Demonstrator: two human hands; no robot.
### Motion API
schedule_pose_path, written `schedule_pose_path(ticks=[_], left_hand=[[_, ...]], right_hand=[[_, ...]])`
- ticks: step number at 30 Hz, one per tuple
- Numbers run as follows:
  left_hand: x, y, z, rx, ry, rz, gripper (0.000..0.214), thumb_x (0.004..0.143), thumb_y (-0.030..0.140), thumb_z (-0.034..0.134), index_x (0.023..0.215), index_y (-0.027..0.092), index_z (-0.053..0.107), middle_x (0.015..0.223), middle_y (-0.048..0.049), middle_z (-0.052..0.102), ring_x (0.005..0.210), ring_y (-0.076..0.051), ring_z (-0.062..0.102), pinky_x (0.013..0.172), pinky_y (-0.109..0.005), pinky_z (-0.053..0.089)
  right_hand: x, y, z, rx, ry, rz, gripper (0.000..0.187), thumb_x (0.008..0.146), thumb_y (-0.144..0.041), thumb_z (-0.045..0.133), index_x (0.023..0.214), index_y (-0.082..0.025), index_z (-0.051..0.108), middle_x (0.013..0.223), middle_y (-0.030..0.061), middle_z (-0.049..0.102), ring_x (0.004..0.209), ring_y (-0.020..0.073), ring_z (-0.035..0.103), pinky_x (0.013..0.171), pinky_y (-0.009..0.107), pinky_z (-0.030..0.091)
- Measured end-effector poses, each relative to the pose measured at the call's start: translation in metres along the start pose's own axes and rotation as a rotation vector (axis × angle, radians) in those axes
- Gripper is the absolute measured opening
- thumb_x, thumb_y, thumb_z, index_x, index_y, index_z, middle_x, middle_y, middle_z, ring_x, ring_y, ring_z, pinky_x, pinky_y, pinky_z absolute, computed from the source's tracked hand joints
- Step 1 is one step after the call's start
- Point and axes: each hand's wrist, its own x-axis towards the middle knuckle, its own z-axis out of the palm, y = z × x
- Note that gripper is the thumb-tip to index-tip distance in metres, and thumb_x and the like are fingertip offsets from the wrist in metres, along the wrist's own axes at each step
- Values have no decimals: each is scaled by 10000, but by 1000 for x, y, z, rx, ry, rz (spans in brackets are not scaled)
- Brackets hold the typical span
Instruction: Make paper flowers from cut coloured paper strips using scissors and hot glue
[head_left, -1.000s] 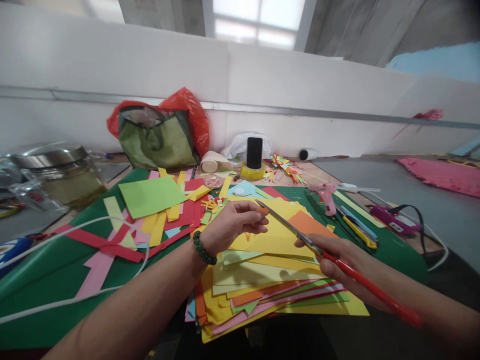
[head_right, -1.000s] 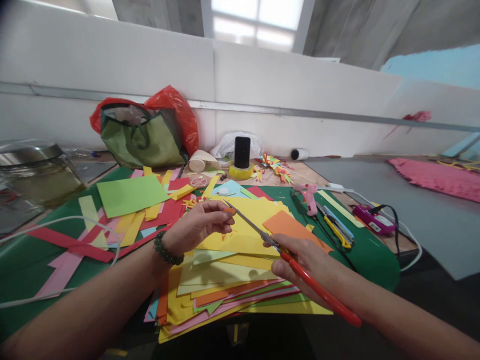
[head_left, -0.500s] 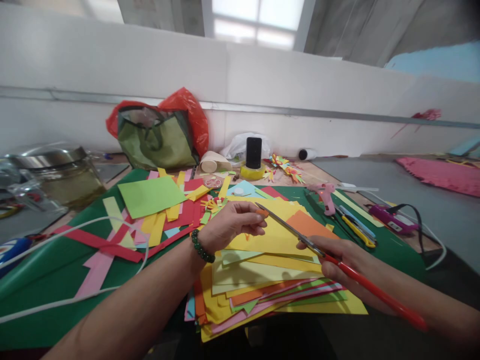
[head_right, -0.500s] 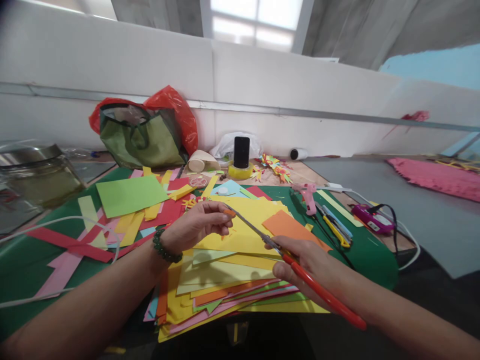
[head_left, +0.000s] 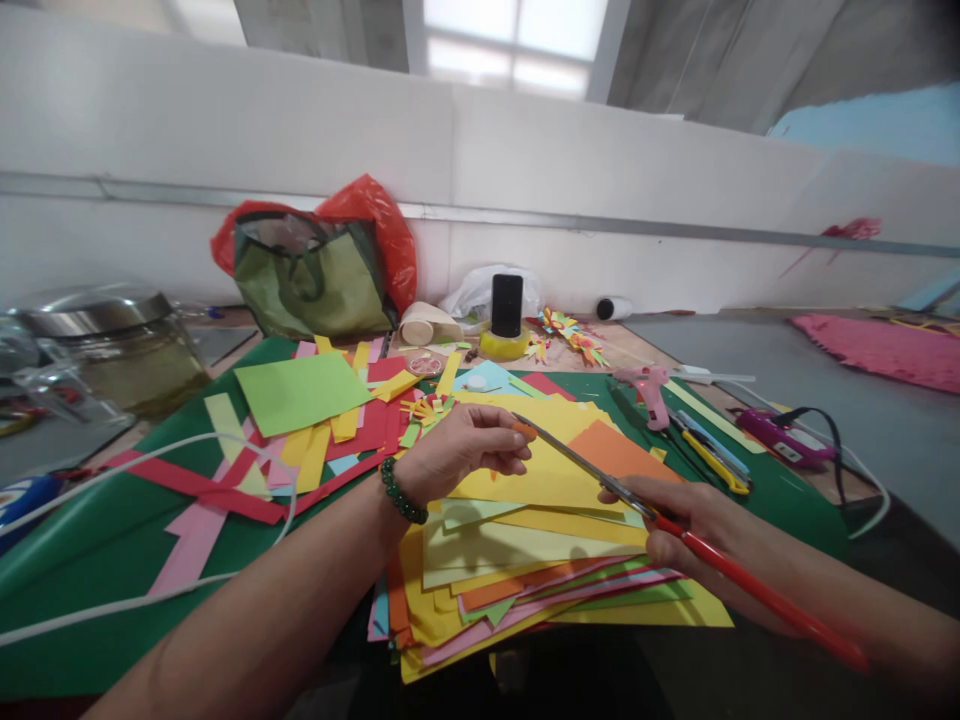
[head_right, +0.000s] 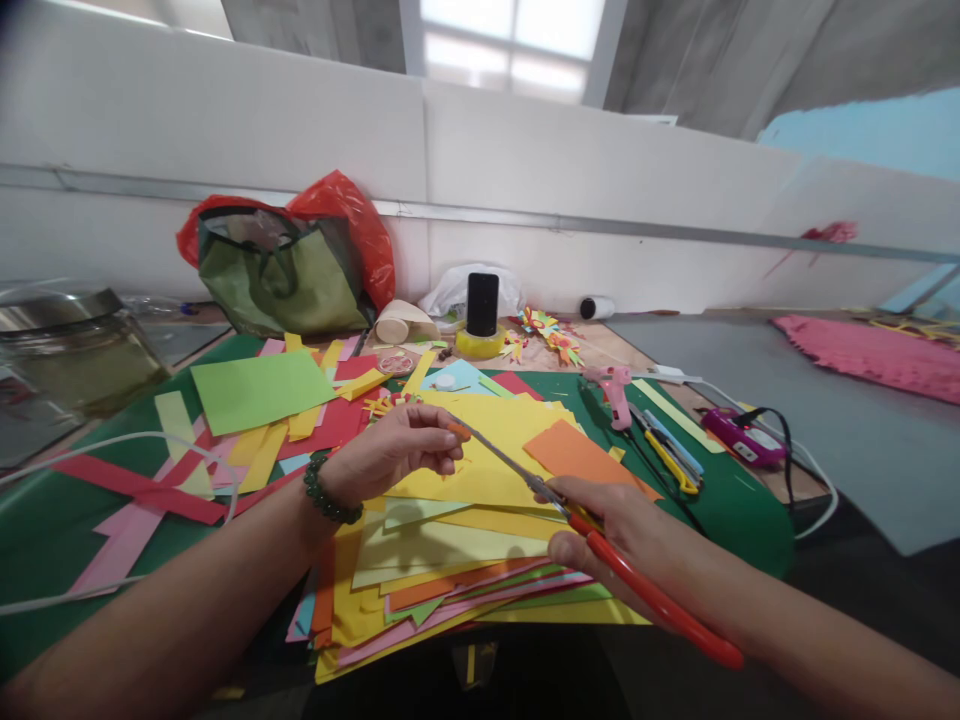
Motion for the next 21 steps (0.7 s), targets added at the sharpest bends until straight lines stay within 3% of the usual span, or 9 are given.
schedule_pose_path(ticks=[13,21], left_hand=[[1,0,-2,-21,8,17,246,541,234,853,696,120,700,600,-9,667,498,-74,586,544,-200,473],[1,-4,-1,-16,-19,68,360,571,396,868,732,125,695,683,-34,694,591,-102,631,599,-217,483]], right_hand=[[-4,3,1,26,157,16,694,808,-781,397,1038,-200,699,619,5,484,551,143,436,513,251,375],[4,0,-1,230,151,37,717,832,-769,393,1152,-166,610,605,-40,340,467,89,276,395,225,216]])
